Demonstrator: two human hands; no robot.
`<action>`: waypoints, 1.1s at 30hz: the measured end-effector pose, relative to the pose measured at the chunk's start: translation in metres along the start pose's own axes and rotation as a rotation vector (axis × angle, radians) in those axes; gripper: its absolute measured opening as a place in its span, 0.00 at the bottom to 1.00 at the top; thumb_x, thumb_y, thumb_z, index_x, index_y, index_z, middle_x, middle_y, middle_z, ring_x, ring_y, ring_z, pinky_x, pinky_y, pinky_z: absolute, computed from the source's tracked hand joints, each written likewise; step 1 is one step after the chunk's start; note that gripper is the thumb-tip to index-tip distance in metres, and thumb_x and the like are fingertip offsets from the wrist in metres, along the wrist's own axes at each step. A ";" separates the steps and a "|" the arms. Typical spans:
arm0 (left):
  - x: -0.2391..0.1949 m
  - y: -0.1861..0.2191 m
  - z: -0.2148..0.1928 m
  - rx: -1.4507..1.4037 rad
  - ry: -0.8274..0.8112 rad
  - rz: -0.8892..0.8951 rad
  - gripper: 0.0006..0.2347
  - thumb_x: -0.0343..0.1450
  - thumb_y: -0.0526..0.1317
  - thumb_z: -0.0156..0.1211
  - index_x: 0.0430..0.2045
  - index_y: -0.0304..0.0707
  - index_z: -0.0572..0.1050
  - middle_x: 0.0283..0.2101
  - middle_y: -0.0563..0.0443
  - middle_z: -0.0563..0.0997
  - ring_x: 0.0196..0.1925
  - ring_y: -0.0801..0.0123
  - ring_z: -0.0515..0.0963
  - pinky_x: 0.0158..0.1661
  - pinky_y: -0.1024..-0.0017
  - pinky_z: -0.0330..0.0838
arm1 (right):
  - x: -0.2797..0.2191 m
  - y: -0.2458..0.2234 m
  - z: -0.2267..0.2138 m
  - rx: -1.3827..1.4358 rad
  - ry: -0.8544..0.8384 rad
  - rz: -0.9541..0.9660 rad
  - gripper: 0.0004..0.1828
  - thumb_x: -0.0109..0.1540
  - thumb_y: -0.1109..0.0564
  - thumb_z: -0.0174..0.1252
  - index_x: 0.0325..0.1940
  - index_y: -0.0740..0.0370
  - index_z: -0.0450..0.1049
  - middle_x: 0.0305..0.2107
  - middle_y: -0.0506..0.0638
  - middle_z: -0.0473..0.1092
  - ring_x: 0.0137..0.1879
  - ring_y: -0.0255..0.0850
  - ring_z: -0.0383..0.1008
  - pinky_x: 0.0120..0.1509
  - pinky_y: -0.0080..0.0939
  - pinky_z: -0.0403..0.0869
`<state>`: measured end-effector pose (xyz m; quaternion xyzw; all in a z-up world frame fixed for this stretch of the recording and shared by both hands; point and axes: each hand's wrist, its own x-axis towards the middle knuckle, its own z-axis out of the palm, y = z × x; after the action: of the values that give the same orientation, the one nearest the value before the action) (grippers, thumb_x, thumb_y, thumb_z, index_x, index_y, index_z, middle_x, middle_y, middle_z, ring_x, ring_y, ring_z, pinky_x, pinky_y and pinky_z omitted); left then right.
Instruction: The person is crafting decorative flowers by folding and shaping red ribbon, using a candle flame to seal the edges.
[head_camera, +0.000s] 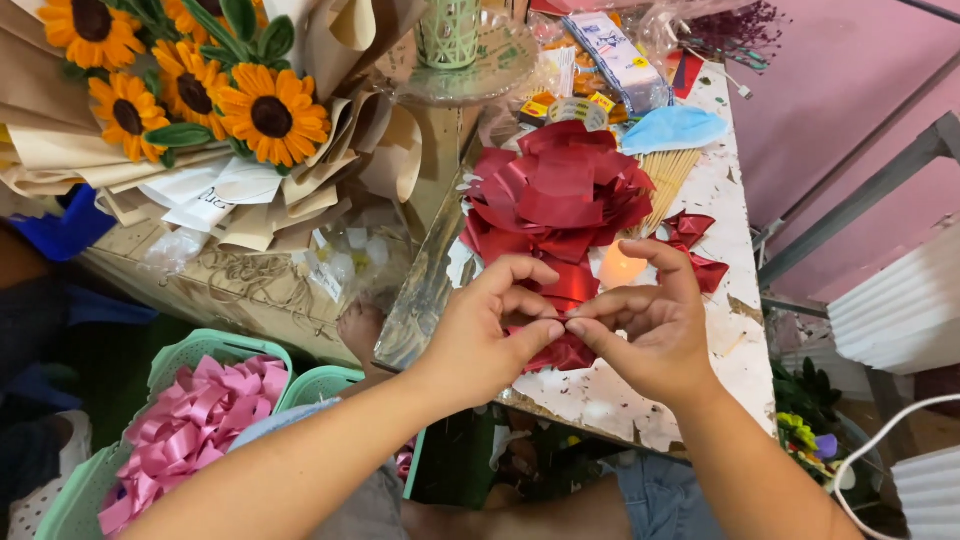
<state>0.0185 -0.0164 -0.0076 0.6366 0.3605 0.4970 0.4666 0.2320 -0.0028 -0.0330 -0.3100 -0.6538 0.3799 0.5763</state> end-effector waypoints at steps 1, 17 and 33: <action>0.000 -0.005 0.000 0.003 -0.001 0.000 0.17 0.66 0.30 0.69 0.50 0.40 0.77 0.32 0.48 0.87 0.36 0.69 0.87 0.37 0.74 0.82 | 0.001 -0.001 0.001 0.003 0.001 -0.001 0.49 0.50 0.72 0.70 0.70 0.61 0.52 0.25 0.63 0.79 0.20 0.38 0.76 0.24 0.32 0.78; 0.090 -0.015 -0.062 0.716 -0.061 0.223 0.23 0.66 0.29 0.59 0.59 0.44 0.71 0.48 0.51 0.84 0.57 0.57 0.76 0.55 0.58 0.70 | 0.038 -0.016 -0.080 -0.265 0.702 0.206 0.32 0.62 0.67 0.65 0.65 0.54 0.57 0.34 0.53 0.77 0.39 0.33 0.78 0.52 0.36 0.77; 0.120 -0.069 -0.041 1.172 -0.185 0.332 0.30 0.69 0.37 0.62 0.69 0.51 0.61 0.50 0.43 0.74 0.51 0.44 0.79 0.50 0.52 0.76 | 0.036 0.019 -0.112 -0.668 0.513 0.515 0.33 0.56 0.59 0.70 0.64 0.51 0.68 0.33 0.47 0.80 0.36 0.31 0.79 0.40 0.32 0.79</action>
<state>0.0086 0.1247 -0.0350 0.8753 0.4277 0.2252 -0.0152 0.3365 0.0532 -0.0257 -0.7128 -0.4791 0.1913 0.4751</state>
